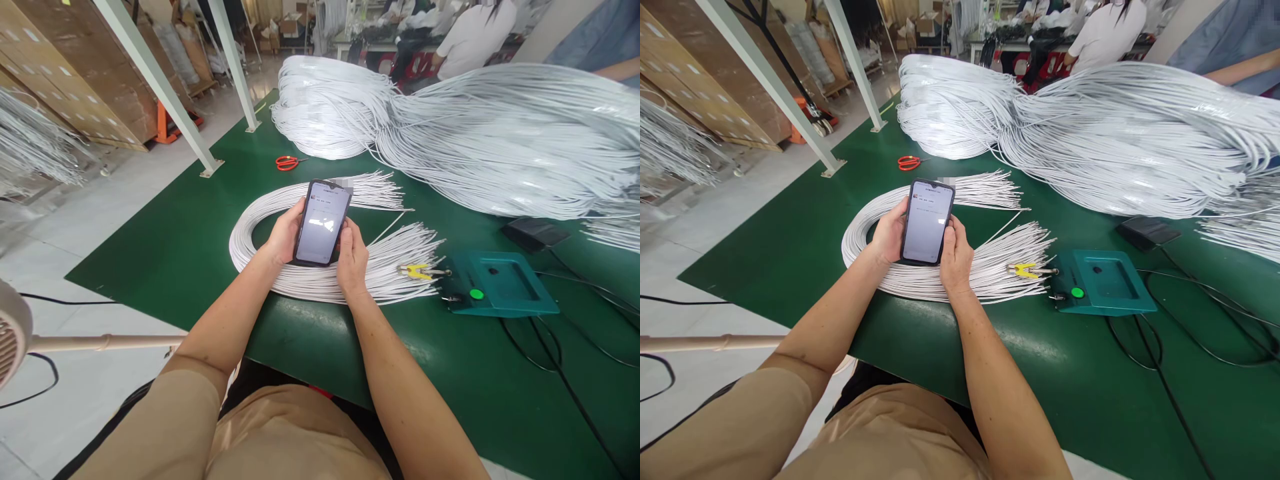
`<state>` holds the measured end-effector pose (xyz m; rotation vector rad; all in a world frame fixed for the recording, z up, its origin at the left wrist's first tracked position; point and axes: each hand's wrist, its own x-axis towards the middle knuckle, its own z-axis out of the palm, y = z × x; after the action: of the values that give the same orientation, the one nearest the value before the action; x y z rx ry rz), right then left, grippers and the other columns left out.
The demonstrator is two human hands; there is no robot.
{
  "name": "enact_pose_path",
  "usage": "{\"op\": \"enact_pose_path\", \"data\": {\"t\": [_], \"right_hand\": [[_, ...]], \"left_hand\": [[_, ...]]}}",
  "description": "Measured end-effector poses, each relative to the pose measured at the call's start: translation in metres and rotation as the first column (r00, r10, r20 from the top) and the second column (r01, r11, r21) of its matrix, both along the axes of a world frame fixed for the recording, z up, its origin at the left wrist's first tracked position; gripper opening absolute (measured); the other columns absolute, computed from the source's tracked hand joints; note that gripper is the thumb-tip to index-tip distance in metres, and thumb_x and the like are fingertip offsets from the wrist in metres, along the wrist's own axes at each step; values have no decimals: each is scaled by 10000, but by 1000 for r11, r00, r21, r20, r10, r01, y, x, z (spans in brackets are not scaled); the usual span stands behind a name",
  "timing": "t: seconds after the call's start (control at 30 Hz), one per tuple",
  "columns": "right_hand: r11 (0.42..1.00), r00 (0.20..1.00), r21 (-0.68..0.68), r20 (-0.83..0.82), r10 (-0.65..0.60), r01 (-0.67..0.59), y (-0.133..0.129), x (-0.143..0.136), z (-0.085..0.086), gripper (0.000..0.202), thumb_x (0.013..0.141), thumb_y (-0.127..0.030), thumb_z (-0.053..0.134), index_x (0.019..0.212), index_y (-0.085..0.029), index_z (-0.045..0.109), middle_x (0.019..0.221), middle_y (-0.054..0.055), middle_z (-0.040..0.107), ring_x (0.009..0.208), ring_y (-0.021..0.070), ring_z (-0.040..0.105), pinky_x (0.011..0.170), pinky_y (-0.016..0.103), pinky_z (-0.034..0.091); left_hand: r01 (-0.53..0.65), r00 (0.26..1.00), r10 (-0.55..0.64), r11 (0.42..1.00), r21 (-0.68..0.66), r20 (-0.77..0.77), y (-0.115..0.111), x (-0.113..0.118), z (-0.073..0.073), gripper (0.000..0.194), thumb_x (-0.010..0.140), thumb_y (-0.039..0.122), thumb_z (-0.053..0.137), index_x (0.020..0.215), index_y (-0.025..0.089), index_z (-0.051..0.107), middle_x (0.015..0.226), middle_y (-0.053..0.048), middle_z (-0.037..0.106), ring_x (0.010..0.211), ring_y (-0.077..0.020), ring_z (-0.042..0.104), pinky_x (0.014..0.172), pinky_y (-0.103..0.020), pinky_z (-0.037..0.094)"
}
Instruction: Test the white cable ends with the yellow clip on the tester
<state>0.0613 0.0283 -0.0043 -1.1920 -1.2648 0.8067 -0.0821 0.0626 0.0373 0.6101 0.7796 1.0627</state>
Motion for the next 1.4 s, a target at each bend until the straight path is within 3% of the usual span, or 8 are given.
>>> {"op": "enact_pose_path", "data": {"t": [0.63,0.83,0.93,1.2,1.4], "right_hand": [[1000,1000,-9,18,-4,5,-1,1,1,575,979,-604,333,1314,-212,587,1284,85,641,1099,230,615,931,385,511],[997,996,-17,-40,76,-77,1,-1,0,618,896,-581,540,1365,-179,533,1037,74,693,894,197,660,840,342,552],[992,991,-13,-60,123,-124,4,-1,-4,718,852,-559,612,1438,-171,468,1083,88,677,938,204,658,836,341,562],[981,978,-43,85,192,-189,8,2,-3,979,769,-516,688,1571,-175,243,1359,150,568,1102,275,635,844,398,561],[971,960,-42,144,239,-236,7,2,-3,1088,728,-472,726,1595,-178,138,1411,167,526,1122,292,622,882,437,552]], "left_hand": [[-3,1000,3,1000,-11,9,-1,0,0,573,930,579,453,1227,137,664,996,-117,755,1020,-319,707,938,-453,567],[17,1000,-16,999,-30,20,-2,0,4,599,929,588,443,1231,119,661,999,-130,754,1025,-320,707,951,-456,558],[30,999,-28,999,-45,33,0,0,3,617,917,607,451,1215,112,668,999,-142,752,1021,-326,707,957,-465,552],[24,997,-22,1000,-20,80,1,-1,2,620,918,604,454,1233,111,658,1024,-147,749,1005,-314,711,976,-465,540],[-16,997,18,1000,-21,72,2,-1,3,613,924,600,449,1240,116,652,1019,-143,750,999,-307,712,978,-462,539]]}}
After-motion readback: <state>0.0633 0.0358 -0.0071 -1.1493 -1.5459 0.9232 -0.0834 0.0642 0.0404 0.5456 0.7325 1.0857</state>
